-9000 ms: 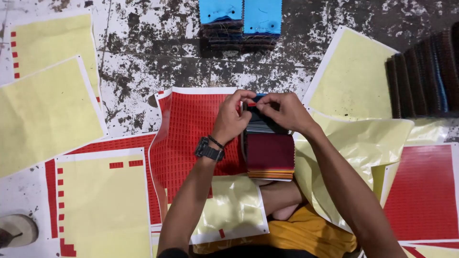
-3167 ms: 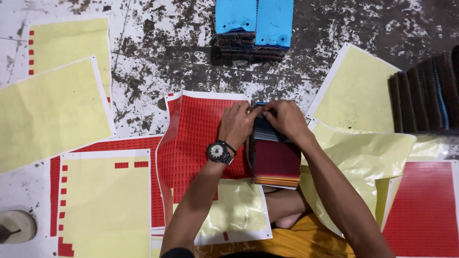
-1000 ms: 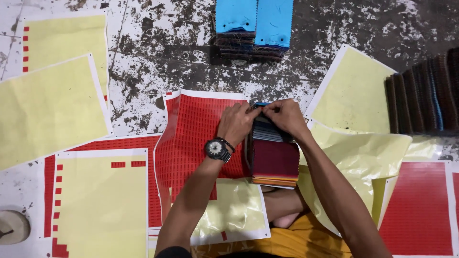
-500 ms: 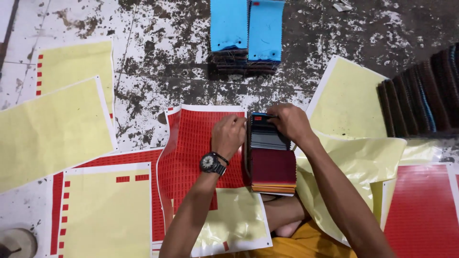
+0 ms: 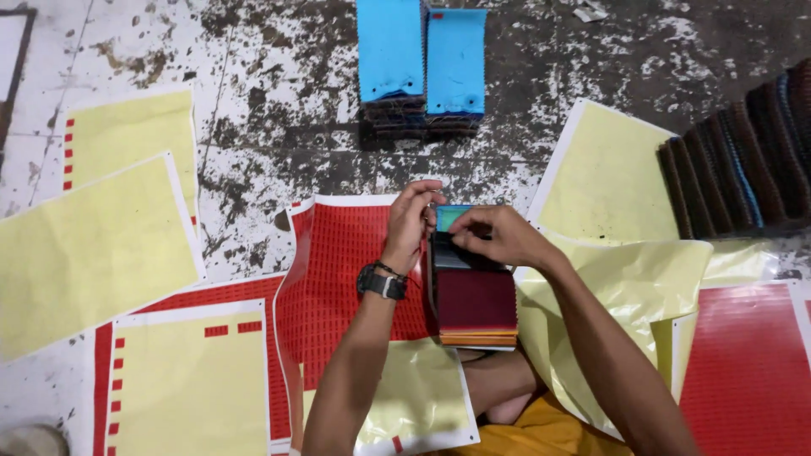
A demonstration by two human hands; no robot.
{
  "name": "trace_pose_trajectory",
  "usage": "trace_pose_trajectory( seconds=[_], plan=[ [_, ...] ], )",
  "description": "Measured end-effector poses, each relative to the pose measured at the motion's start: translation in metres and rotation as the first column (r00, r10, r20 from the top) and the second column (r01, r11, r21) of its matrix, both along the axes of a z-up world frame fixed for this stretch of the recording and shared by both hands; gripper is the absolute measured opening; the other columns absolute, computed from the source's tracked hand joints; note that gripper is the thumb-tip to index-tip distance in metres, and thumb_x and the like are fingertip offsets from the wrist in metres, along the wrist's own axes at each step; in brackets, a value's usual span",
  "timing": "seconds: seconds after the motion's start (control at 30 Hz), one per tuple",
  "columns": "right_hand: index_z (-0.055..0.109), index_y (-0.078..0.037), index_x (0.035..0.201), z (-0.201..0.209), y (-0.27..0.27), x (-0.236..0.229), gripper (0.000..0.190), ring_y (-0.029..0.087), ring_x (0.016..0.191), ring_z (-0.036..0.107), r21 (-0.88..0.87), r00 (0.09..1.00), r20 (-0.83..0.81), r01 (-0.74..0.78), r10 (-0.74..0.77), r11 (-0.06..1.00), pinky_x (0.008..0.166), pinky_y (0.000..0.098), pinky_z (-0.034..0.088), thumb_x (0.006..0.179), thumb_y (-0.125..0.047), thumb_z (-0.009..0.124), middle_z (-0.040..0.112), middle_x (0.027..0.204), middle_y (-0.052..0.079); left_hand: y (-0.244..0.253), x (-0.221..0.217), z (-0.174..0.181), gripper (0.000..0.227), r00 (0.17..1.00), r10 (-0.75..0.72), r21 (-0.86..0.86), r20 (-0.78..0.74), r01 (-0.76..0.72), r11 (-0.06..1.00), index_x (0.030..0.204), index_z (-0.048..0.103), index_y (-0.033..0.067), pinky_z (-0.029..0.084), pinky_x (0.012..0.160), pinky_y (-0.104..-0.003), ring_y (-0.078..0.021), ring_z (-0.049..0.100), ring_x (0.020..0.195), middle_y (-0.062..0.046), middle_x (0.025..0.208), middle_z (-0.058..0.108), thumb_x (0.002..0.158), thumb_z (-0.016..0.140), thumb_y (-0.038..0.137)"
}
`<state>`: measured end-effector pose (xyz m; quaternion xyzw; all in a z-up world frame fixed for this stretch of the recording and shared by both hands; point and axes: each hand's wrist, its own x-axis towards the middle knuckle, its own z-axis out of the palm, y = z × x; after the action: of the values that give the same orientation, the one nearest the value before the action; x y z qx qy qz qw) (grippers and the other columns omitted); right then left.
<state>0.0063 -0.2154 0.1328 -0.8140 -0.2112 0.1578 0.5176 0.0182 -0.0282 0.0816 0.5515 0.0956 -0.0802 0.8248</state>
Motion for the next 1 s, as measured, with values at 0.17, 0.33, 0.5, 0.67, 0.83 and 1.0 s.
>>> trace_pose_trajectory(
  seconds=[0.17,0.33,0.5,0.67,0.83,1.0],
  plan=[
    [0.079,-0.006,0.107,-0.004,0.002,0.002,0.017,0.023,0.094,0.071,0.123,0.997,-0.074,-0.001,0.01,0.992,0.081,0.0435,0.057,0.091,-0.014,0.077,0.078,0.094,0.016,-0.023,0.015,-0.011,0.028,0.998,-0.06,0.058,0.01,0.06,0.997,0.112,0.071,0.011,0.041,0.044,-0.016,-0.0005,0.049,0.059,-0.009,0.088,0.074,0.1,0.047,0.02],
    [0.08,-0.007,0.102,-0.005,0.007,-0.001,0.014,0.02,0.091,0.071,0.154,0.995,-0.097,-0.019,0.035,0.988,0.079,0.0408,0.055,0.09,-0.014,0.079,0.078,0.089,0.014,-0.028,0.015,0.002,0.037,0.995,-0.093,0.109,-0.029,0.096,0.989,0.112,0.071,0.0126,0.036,0.046,-0.015,-0.0009,0.045,0.061,-0.007,0.09,0.076,0.101,0.041,0.032],
    [0.078,-0.007,0.102,-0.015,0.006,-0.003,0.013,0.015,0.088,0.065,0.105,0.994,-0.101,-0.029,0.04,0.994,0.076,0.0382,0.054,0.093,-0.016,0.076,0.075,0.083,0.008,-0.028,0.023,-0.01,0.034,0.999,0.01,0.18,-0.047,-0.001,0.984,0.105,0.073,0.013,0.033,0.045,-0.016,-0.0016,0.042,0.056,-0.007,0.082,0.075,0.099,0.045,0.031],
    [0.08,-0.009,0.099,-0.02,-0.001,0.003,0.011,0.018,0.085,0.065,0.019,0.985,-0.124,0.122,-0.119,0.992,0.079,0.0385,0.054,0.09,-0.013,0.075,0.073,0.079,0.007,0.001,0.013,-0.001,0.02,0.99,0.132,0.503,0.058,-0.143,0.853,0.105,0.073,0.0193,0.047,0.059,-0.023,-0.0119,0.062,0.067,-0.005,0.088,0.076,0.092,0.06,0.023],
    [0.082,-0.016,0.094,-0.056,-0.005,0.016,0.011,0.02,0.076,0.069,-0.19,0.962,-0.117,0.224,-0.248,0.956,0.074,0.0368,0.054,0.084,-0.015,0.076,0.071,0.072,0.005,0.02,0.001,-0.023,0.018,0.998,0.014,0.608,0.061,-0.048,0.792,0.102,0.074,0.0202,0.059,0.07,-0.031,-0.021,0.075,0.077,-0.004,0.091,0.078,0.085,0.069,0.017],
    [0.084,-0.018,0.095,-0.056,0.006,0.018,0.015,0.031,0.085,0.073,-0.33,0.911,-0.127,0.334,-0.392,0.883,0.079,0.0436,0.056,0.082,-0.022,0.077,0.076,0.081,0.014,0.017,-0.005,-0.035,0.036,0.998,-0.059,0.526,0.02,0.04,0.85,0.108,0.073,0.016,0.06,0.075,-0.032,-0.0169,0.074,0.08,-0.006,0.094,0.077,0.073,0.069,0.007]
  ],
)
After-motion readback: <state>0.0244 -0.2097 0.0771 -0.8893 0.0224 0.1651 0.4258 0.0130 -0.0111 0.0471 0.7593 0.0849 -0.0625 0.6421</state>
